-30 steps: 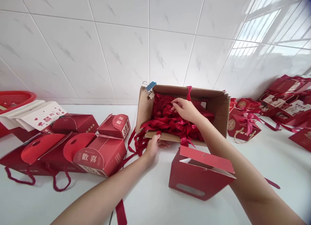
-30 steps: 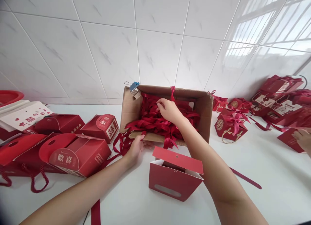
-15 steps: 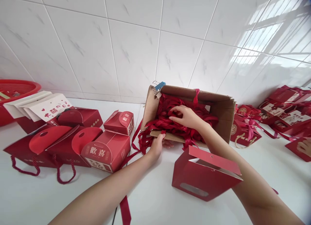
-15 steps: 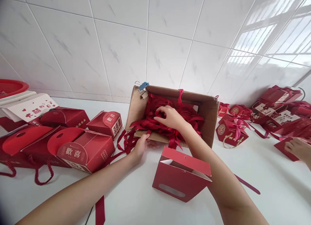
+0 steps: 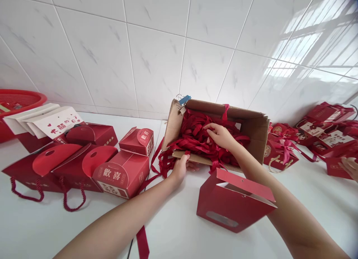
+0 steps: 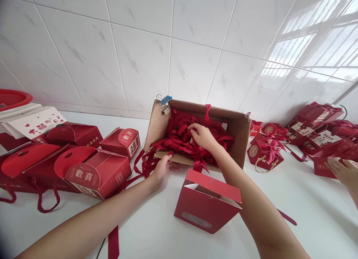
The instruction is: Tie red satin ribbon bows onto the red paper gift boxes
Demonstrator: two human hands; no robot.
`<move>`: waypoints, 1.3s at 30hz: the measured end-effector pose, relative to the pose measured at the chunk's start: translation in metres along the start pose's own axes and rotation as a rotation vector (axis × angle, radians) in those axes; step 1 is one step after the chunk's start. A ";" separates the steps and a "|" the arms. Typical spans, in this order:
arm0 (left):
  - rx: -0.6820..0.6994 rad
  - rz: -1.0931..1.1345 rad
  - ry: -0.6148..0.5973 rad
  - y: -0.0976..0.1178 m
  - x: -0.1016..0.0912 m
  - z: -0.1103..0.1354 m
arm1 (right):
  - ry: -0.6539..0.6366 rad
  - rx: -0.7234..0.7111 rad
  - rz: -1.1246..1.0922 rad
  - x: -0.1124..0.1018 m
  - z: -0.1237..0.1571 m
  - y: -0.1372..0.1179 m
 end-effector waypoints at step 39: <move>0.003 -0.040 -0.007 -0.001 0.002 -0.002 | -0.062 -0.502 0.474 0.020 0.014 -0.032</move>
Point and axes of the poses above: each hand's wrist, its own z-axis away from the middle knuckle, its own x-axis out of the palm, y = z × x, the point moved 8 cm from there along -z, towards the middle knuckle, and after that the axes turned 14 degrees about -z, right-handed, at the moved point
